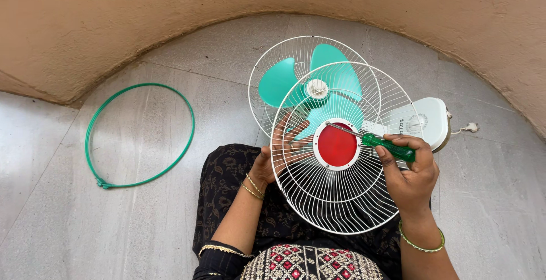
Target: The person uses a screwdriver to remove screws from the front grill of a table fan, then detaches the grill and the central red hub cap. The person places the removed parts on the floor.
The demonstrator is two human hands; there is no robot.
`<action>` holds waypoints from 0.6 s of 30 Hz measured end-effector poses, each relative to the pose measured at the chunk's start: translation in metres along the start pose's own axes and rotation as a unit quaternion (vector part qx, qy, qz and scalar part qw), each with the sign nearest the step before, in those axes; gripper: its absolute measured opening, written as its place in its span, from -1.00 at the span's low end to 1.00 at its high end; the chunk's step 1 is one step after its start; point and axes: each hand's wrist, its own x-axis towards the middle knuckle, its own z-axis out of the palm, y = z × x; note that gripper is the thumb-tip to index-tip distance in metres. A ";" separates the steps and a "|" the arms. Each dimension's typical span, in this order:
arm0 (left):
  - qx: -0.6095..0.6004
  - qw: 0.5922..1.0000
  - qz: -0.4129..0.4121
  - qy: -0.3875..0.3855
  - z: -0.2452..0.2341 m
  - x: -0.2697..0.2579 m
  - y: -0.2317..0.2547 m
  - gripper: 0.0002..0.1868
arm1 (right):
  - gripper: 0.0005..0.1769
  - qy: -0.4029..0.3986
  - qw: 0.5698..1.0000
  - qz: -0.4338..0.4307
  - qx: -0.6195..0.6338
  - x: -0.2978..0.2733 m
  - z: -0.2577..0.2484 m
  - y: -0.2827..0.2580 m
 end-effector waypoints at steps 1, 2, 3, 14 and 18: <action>-0.002 1.000 0.001 -0.001 0.000 0.000 0.000 0.45 | -0.73 -0.003 1.000 -0.001 -0.006 0.001 0.000 -0.002; -0.006 1.000 0.002 -0.003 -0.001 0.000 0.000 0.44 | -0.73 -0.003 1.000 -0.002 -0.007 0.003 0.001 -0.004; -0.010 1.000 0.003 -0.004 -0.001 0.000 0.000 0.43 | -0.72 -0.004 1.000 -0.004 -0.008 0.005 0.001 -0.006; -0.025 1.000 -0.002 0.003 -0.006 -0.002 -0.002 0.41 | -0.57 -0.057 0.921 0.013 -0.386 0.058 0.006 -0.040; -0.034 0.999 -0.005 0.010 -0.004 -0.002 -0.002 0.40 | -0.66 -0.141 0.953 -0.092 -0.251 0.077 0.009 -0.045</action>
